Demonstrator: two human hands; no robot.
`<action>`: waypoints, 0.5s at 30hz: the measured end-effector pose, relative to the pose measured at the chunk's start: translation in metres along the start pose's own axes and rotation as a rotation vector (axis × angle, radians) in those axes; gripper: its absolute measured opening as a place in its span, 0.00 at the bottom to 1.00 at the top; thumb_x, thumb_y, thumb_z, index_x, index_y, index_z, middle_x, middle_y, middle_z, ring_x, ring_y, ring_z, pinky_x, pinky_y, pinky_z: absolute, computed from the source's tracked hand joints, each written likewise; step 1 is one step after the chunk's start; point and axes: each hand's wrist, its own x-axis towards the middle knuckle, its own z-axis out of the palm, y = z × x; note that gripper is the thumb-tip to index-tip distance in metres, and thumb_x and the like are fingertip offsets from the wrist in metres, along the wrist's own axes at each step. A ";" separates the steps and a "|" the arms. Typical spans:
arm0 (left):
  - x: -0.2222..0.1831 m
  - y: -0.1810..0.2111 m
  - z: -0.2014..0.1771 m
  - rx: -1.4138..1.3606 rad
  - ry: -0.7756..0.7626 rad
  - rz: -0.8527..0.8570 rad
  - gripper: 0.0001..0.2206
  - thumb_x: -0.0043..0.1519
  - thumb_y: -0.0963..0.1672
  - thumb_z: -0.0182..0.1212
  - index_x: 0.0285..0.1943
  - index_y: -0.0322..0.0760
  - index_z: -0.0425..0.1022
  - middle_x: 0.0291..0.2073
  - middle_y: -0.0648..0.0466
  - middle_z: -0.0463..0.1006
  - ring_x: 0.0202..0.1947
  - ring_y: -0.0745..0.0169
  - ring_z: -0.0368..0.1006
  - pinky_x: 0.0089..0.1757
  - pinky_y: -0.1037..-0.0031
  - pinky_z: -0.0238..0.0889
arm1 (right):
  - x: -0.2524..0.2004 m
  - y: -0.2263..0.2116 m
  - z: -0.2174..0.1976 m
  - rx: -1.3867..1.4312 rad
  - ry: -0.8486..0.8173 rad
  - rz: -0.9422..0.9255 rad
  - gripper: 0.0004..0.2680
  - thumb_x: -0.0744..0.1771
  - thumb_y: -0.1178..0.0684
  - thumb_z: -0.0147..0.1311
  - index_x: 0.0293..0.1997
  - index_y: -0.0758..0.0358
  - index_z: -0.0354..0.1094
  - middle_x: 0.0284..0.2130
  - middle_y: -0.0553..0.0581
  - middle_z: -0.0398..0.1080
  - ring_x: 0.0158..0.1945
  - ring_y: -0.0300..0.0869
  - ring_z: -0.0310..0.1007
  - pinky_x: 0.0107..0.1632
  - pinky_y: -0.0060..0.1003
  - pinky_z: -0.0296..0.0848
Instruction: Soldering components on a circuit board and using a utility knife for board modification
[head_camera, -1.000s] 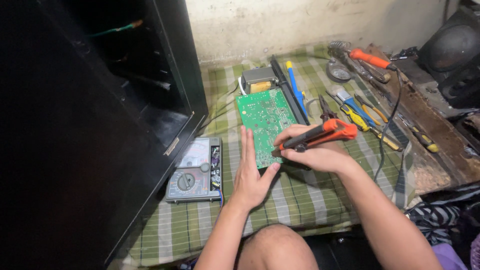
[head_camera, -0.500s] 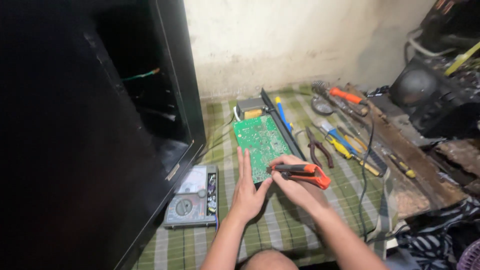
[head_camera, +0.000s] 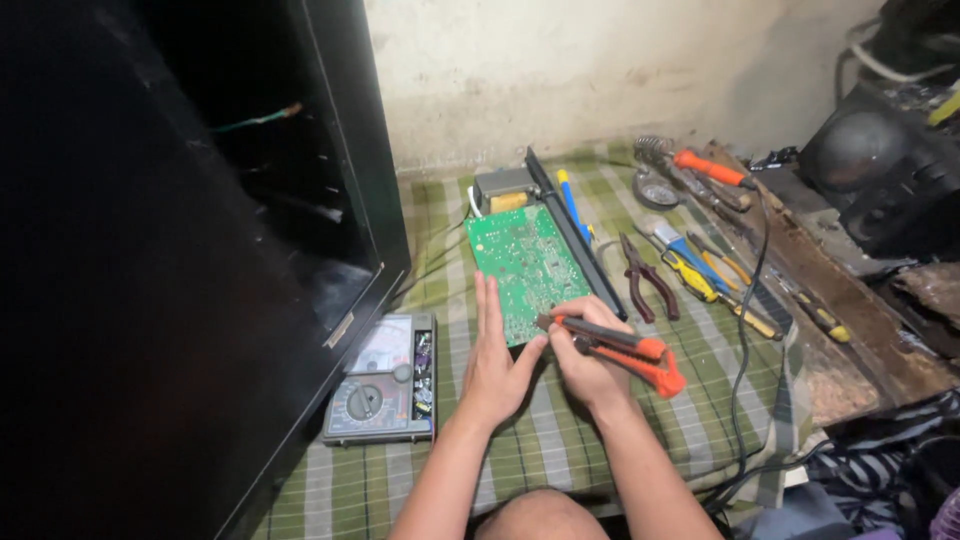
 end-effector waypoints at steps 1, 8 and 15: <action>0.002 -0.001 0.000 0.001 -0.003 -0.007 0.45 0.62 0.43 0.64 0.82 0.33 0.32 0.79 0.35 0.27 0.78 0.32 0.33 0.70 0.50 0.36 | 0.001 0.001 0.001 0.001 -0.003 0.007 0.05 0.61 0.57 0.59 0.34 0.48 0.76 0.30 0.48 0.77 0.37 0.43 0.80 0.45 0.35 0.77; 0.023 -0.011 0.003 -0.037 -0.003 -0.012 0.45 0.62 0.43 0.64 0.82 0.32 0.31 0.79 0.35 0.26 0.78 0.32 0.33 0.70 0.48 0.37 | 0.012 0.004 0.007 0.033 0.043 0.012 0.05 0.62 0.58 0.59 0.36 0.51 0.77 0.32 0.51 0.78 0.39 0.46 0.80 0.46 0.38 0.76; 0.038 -0.019 0.005 -0.068 0.028 -0.006 0.46 0.62 0.43 0.64 0.83 0.36 0.30 0.80 0.37 0.28 0.78 0.35 0.32 0.71 0.50 0.36 | 0.028 -0.010 0.007 -0.025 0.016 0.060 0.04 0.63 0.55 0.60 0.38 0.49 0.77 0.34 0.51 0.78 0.40 0.45 0.80 0.47 0.37 0.76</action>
